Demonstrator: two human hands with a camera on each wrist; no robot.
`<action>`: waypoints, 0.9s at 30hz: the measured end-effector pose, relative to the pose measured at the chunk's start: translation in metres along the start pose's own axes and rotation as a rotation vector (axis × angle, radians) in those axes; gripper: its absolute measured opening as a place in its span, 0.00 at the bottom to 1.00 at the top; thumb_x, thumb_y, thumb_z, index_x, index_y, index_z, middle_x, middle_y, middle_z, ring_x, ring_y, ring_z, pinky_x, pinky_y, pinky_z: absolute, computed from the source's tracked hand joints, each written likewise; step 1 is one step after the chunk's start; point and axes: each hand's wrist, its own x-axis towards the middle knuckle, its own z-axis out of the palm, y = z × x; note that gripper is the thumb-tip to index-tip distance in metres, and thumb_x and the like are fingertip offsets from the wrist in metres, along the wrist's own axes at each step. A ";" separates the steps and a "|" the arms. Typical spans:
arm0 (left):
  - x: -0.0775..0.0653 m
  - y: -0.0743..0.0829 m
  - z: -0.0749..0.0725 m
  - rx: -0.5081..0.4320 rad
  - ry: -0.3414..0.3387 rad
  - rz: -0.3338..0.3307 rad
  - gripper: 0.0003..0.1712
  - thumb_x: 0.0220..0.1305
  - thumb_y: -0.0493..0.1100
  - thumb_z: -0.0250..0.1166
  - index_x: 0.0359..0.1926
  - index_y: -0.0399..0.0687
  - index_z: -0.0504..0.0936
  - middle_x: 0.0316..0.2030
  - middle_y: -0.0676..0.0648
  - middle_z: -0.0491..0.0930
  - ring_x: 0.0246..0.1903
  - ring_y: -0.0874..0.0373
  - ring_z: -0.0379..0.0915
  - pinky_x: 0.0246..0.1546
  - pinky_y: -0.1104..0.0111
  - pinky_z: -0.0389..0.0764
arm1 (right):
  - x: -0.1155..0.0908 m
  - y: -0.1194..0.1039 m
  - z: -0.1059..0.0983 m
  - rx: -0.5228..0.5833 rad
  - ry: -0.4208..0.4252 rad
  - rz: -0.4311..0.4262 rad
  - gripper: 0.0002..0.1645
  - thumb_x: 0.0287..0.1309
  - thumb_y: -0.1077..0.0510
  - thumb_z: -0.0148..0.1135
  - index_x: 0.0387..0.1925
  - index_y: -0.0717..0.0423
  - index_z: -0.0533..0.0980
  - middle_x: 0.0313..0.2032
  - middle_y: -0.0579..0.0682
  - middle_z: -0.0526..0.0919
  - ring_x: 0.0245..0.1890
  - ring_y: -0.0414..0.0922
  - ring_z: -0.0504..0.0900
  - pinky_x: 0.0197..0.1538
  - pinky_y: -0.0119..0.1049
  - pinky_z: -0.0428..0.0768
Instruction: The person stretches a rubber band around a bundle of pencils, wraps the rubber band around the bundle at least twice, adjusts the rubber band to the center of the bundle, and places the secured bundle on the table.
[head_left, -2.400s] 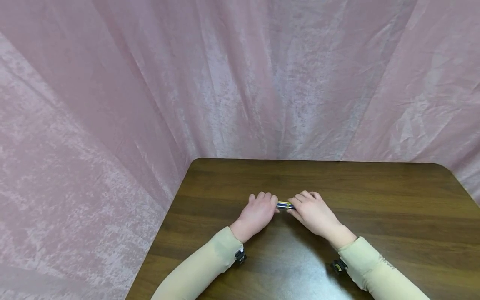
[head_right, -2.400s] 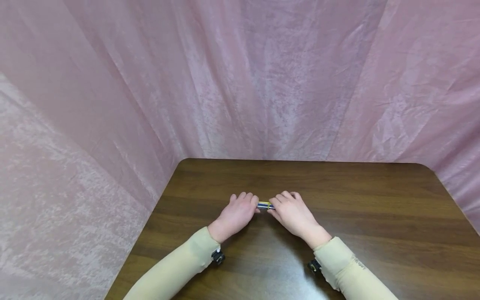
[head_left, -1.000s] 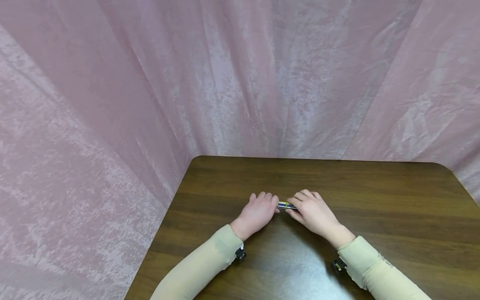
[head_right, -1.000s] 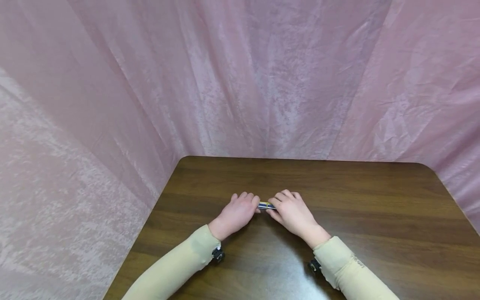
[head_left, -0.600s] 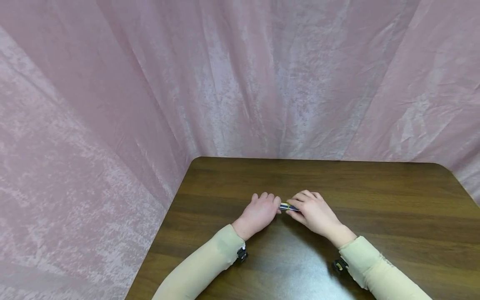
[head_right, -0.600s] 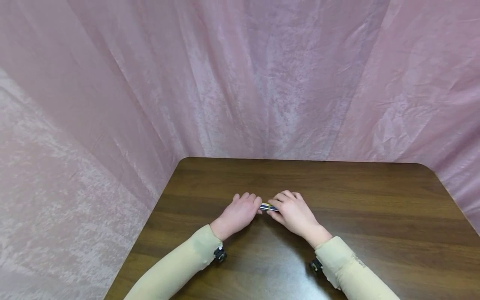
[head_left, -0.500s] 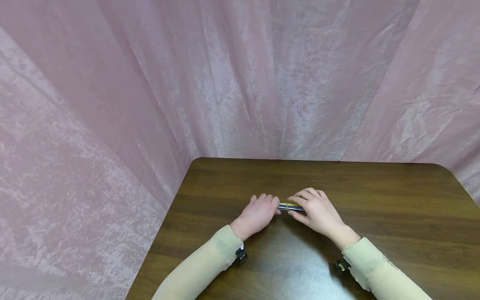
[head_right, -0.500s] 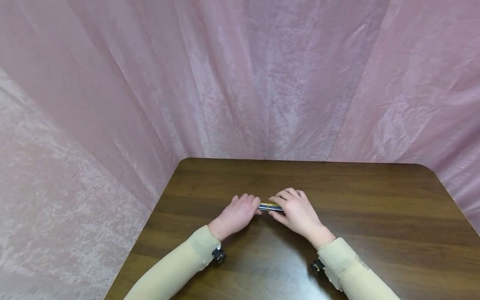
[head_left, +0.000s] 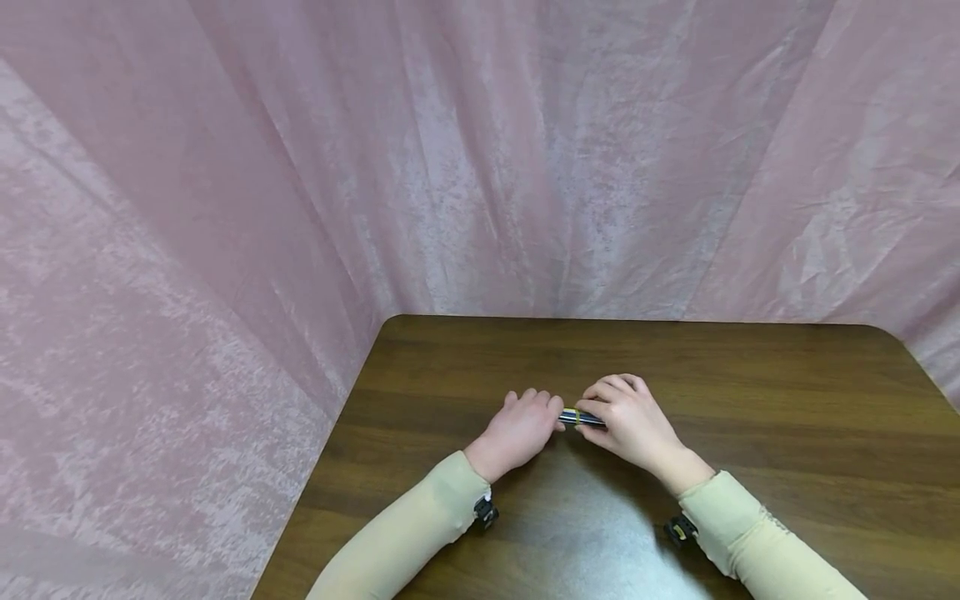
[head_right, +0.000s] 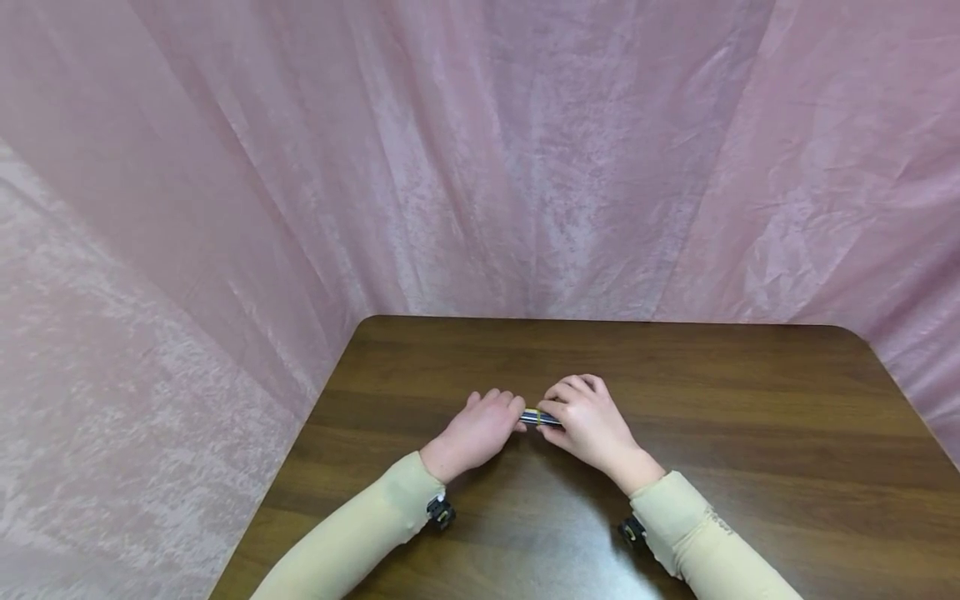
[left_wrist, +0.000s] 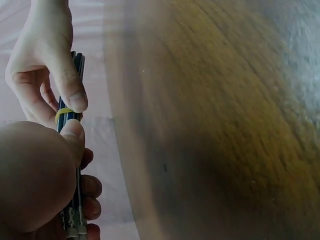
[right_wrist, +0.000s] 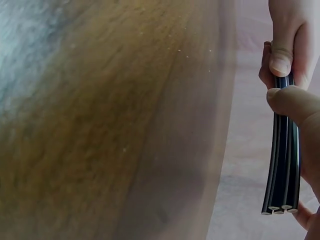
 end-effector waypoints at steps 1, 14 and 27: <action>0.000 0.000 0.000 -0.001 -0.002 0.004 0.16 0.80 0.58 0.59 0.44 0.51 0.77 0.34 0.53 0.78 0.31 0.58 0.69 0.29 0.66 0.61 | -0.001 0.000 0.000 -0.002 -0.002 0.002 0.16 0.46 0.54 0.85 0.39 0.49 0.88 0.41 0.44 0.85 0.46 0.51 0.83 0.55 0.60 0.75; 0.005 -0.008 0.003 -0.065 -0.027 0.009 0.20 0.76 0.62 0.61 0.52 0.54 0.82 0.42 0.54 0.80 0.39 0.58 0.77 0.34 0.66 0.72 | -0.012 0.006 -0.014 -0.026 -0.124 0.165 0.15 0.51 0.46 0.84 0.37 0.46 0.89 0.39 0.43 0.87 0.48 0.51 0.82 0.56 0.60 0.74; 0.036 -0.003 0.024 -0.161 -0.033 -0.086 0.17 0.72 0.57 0.70 0.51 0.53 0.83 0.44 0.53 0.84 0.45 0.57 0.82 0.41 0.62 0.78 | -0.013 0.027 -0.009 -0.007 -0.265 0.345 0.14 0.55 0.46 0.84 0.38 0.46 0.89 0.41 0.45 0.89 0.49 0.53 0.83 0.51 0.62 0.77</action>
